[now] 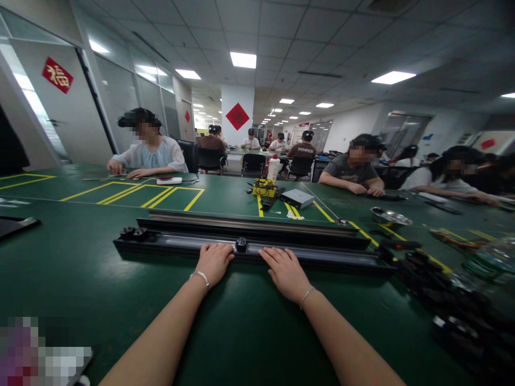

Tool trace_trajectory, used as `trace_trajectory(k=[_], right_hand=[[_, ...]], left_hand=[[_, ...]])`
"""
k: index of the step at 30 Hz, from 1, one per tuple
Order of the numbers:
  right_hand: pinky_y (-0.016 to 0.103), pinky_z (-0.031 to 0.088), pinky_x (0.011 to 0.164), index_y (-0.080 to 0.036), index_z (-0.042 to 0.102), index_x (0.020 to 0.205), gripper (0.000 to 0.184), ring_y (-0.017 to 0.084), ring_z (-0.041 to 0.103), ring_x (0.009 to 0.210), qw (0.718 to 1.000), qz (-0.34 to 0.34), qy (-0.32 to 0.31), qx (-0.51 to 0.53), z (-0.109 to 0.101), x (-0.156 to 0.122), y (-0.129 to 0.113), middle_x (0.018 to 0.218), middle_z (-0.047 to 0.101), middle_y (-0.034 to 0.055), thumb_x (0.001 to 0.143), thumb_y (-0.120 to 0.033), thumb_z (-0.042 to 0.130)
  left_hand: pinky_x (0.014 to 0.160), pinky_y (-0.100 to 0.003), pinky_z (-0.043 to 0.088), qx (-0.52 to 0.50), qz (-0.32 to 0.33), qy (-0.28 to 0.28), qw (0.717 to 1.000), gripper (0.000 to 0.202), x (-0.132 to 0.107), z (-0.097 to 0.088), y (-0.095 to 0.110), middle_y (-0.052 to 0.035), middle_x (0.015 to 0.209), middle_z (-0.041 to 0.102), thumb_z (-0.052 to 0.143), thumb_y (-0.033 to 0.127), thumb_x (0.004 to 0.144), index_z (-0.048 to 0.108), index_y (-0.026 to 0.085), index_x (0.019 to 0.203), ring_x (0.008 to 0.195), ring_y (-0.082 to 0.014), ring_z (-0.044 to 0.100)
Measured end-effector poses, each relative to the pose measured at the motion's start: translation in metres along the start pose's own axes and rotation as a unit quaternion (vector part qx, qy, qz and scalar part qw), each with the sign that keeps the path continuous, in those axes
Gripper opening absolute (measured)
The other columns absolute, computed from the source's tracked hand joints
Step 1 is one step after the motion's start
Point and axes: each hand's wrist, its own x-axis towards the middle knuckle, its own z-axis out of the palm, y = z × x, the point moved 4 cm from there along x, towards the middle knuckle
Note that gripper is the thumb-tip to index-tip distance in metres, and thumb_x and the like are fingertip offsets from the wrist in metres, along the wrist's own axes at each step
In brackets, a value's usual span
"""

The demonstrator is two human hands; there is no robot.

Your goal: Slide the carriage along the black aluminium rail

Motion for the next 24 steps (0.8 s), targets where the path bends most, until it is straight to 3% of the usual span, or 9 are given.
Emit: trace_trajectory(k=[13,24], right_hand=[[0.036,0.025,0.092,-0.031,0.032,0.130,0.050,0.018,0.041,0.110,0.999,0.015,-0.018,0.028,-0.0059,0.0015,-0.0022,0.127,0.045,0.0026,0.081,-0.023,0.041],[0.034,0.026,0.089,-0.027,0.041,0.122,0.041,0.016,0.043,0.108,0.996,0.030,0.009,0.079,-0.0069,0.0020,-0.0004,0.121,0.051,0.0023,0.081,-0.022,0.040]], left_hand=[[0.081,-0.036,0.026,0.004,-0.002,-0.021,1.000,0.021,0.0002,-0.0019,0.0010,0.0001,0.093,0.061,0.036,0.032,0.084,0.054,0.029,0.095,0.088,-0.0166,0.049],[0.081,-0.036,0.026,0.007,-0.001,-0.026,1.000,0.021,0.0008,-0.0014,0.0013,0.0004,0.093,0.061,0.035,0.031,0.084,0.054,0.030,0.095,0.088,-0.0168,0.049]])
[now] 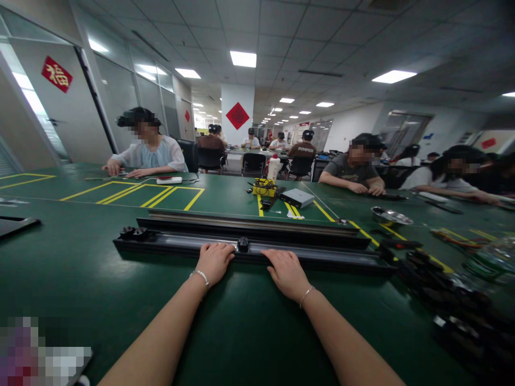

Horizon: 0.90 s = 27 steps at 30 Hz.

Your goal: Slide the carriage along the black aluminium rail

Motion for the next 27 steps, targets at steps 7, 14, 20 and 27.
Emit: trace_trajectory(k=[7,14,20,27], right_hand=[[0.033,0.027,0.088,-0.026,0.042,0.121,0.040,0.016,0.045,0.106,1.000,0.004,-0.001,-0.014,0.0016,0.0004,0.0022,0.119,0.052,0.0032,0.081,-0.022,0.041],[0.033,0.027,0.089,-0.026,0.042,0.120,0.040,0.016,0.044,0.107,1.000,0.002,0.002,-0.010,0.0017,0.0003,0.0022,0.119,0.052,0.0023,0.081,-0.023,0.041],[0.033,0.027,0.088,-0.027,0.042,0.120,0.040,0.016,0.044,0.106,1.000,0.006,0.006,-0.001,0.0020,0.0006,0.0025,0.119,0.053,0.0022,0.080,-0.024,0.042],[0.032,0.027,0.087,-0.027,0.042,0.120,0.040,0.016,0.044,0.106,1.000,0.002,0.004,-0.020,0.0015,0.0000,0.0018,0.118,0.053,0.0025,0.080,-0.024,0.043]], left_hand=[[0.081,-0.036,0.026,-0.004,-0.001,-0.006,1.000,0.022,0.0009,0.0002,-0.0005,0.0004,0.093,0.060,0.035,0.032,0.084,0.054,0.030,0.095,0.089,-0.0165,0.049],[0.083,-0.036,0.026,-0.005,-0.005,-0.008,1.000,0.022,0.0012,0.0006,-0.0006,0.0002,0.092,0.060,0.035,0.032,0.084,0.055,0.030,0.093,0.089,-0.0163,0.048],[0.082,-0.037,0.026,0.001,-0.002,-0.014,1.000,0.023,0.0011,-0.0004,0.0008,0.0002,0.092,0.060,0.034,0.031,0.084,0.054,0.031,0.096,0.088,-0.0169,0.048],[0.084,-0.039,0.026,-0.001,-0.006,-0.024,1.000,0.024,0.0023,0.0002,0.0016,-0.0005,0.095,0.060,0.034,0.030,0.084,0.054,0.032,0.098,0.092,-0.0178,0.048]])
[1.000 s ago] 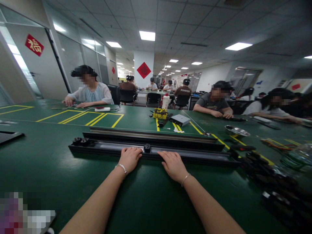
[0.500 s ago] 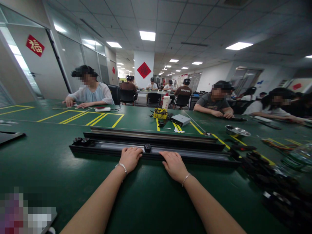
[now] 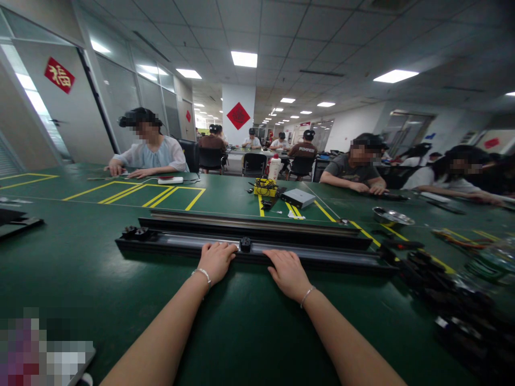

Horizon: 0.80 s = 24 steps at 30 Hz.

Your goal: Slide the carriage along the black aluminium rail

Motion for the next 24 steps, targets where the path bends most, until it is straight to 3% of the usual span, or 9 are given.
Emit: trace_trajectory(k=[24], right_hand=[[0.033,0.026,0.088,-0.027,0.042,0.120,0.039,0.017,0.044,0.106,1.000,0.005,-0.001,0.010,0.0001,0.0005,0.0008,0.117,0.053,0.0028,0.081,-0.024,0.042]], left_hand=[[0.082,-0.039,0.027,-0.004,0.001,0.001,1.000,0.023,0.0017,0.0011,-0.0010,0.0005,0.094,0.060,0.036,0.029,0.083,0.054,0.034,0.097,0.089,-0.0183,0.048]])
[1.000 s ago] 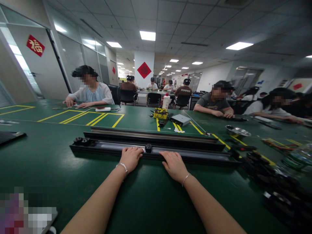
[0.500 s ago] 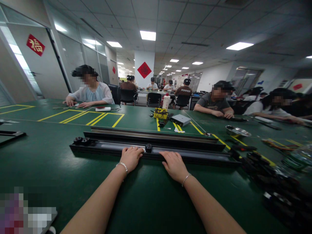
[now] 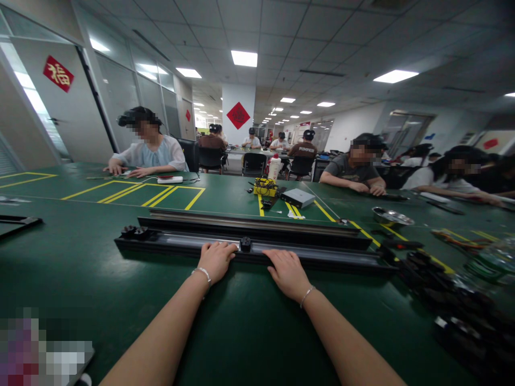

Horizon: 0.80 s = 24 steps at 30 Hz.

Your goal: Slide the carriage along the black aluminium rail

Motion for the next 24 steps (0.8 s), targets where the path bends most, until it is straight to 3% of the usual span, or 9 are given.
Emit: trace_trajectory(k=[10,15,24], right_hand=[[0.034,0.026,0.087,-0.026,0.043,0.119,0.039,0.017,0.044,0.106,1.000,-0.002,-0.001,0.010,0.000,0.000,-0.001,0.118,0.053,0.0029,0.081,-0.023,0.043],[0.034,0.026,0.087,-0.026,0.043,0.119,0.038,0.017,0.044,0.105,1.000,-0.004,-0.001,0.010,-0.001,0.000,-0.002,0.117,0.053,0.0035,0.081,-0.023,0.043],[0.034,0.026,0.088,-0.026,0.043,0.119,0.039,0.018,0.044,0.105,1.000,-0.001,-0.002,0.013,-0.002,0.000,-0.003,0.117,0.053,0.0045,0.081,-0.024,0.042]], left_hand=[[0.086,-0.041,0.026,0.010,0.008,0.010,1.000,0.024,-0.003,-0.001,0.005,0.0005,0.095,0.059,0.035,0.026,0.083,0.053,0.032,0.097,0.091,-0.0177,0.048],[0.092,-0.042,0.021,0.005,0.022,0.035,0.999,0.023,-0.004,-0.002,0.011,-0.0005,0.098,0.060,0.035,0.037,0.084,0.053,0.027,0.094,0.095,-0.0172,0.048],[0.087,-0.041,0.024,0.005,0.002,0.036,0.999,0.026,-0.002,-0.003,0.012,0.0010,0.091,0.061,0.031,0.038,0.085,0.055,0.030,0.090,0.090,-0.0170,0.050]])
